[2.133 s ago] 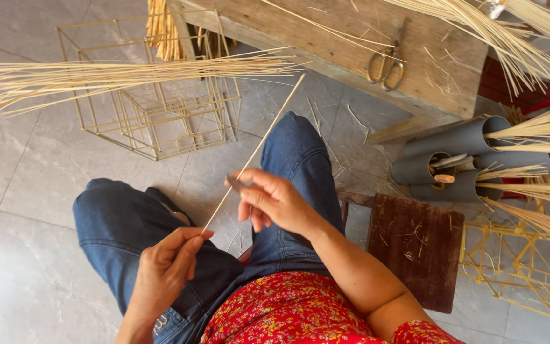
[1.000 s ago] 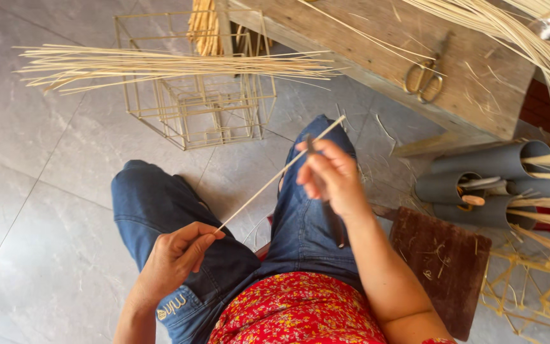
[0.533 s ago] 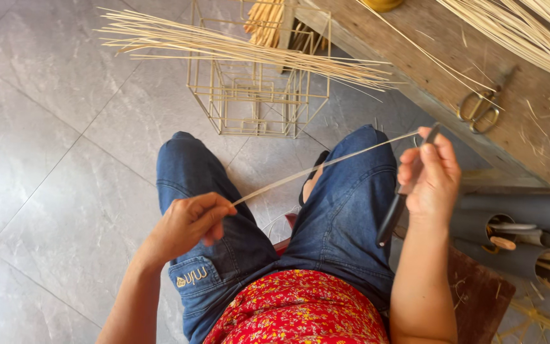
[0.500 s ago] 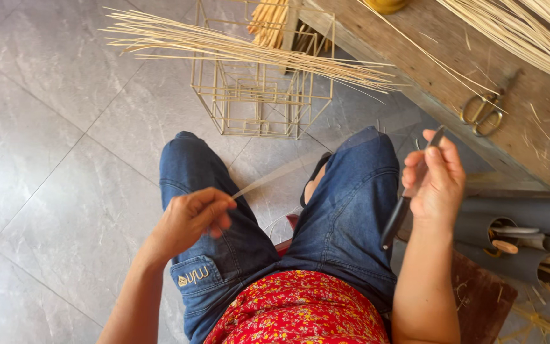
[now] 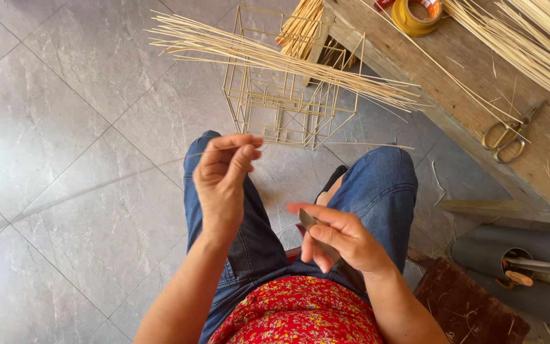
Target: The person sits on a low stool and uses a knife to shave thin bamboo strips one at a time. They hold each strip with the left hand and draw the knife along its length with the right hand, then place the finished strip into a wire basket on the floor.
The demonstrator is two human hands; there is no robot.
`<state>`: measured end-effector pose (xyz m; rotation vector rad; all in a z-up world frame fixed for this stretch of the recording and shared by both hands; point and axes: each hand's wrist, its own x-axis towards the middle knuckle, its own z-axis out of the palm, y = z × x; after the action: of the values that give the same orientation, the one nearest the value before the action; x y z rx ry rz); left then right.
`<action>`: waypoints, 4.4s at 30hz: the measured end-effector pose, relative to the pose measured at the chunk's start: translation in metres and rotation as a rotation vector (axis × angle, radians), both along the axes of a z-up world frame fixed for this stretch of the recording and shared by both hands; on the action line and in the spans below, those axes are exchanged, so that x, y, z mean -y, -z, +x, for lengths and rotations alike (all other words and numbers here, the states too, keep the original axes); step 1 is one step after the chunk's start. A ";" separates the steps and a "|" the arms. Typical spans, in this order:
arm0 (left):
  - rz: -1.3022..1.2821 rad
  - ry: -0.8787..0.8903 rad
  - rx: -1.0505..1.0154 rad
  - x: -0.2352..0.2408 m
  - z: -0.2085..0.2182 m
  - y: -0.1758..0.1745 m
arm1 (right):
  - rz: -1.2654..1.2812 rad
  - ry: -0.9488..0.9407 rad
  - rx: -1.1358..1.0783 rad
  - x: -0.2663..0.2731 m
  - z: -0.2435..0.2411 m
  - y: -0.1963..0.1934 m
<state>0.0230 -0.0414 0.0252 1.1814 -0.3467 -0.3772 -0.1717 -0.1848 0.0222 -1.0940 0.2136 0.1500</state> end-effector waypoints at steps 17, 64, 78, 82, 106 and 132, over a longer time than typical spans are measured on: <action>0.471 0.306 0.459 -0.019 -0.062 -0.026 | -0.083 0.466 0.030 0.020 0.017 0.016; 0.780 0.517 0.497 -0.021 -0.020 -0.006 | -0.127 0.246 0.007 0.009 0.005 0.022; 0.780 0.551 0.661 -0.037 -0.012 -0.008 | -0.194 0.629 0.007 0.073 -0.011 0.036; 0.802 0.530 0.733 -0.039 -0.009 -0.007 | -0.229 0.763 -0.011 0.097 -0.023 0.041; 0.812 0.233 0.857 -0.004 -0.039 0.005 | 0.040 0.334 -0.060 0.014 0.009 0.036; 0.810 0.366 0.896 -0.020 -0.009 -0.003 | -0.446 0.819 0.011 0.067 -0.038 0.026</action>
<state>0.0138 -0.0216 0.0284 2.0662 -1.2840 -0.2852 -0.2096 -0.2514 -0.0037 -1.3633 0.6893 -0.6647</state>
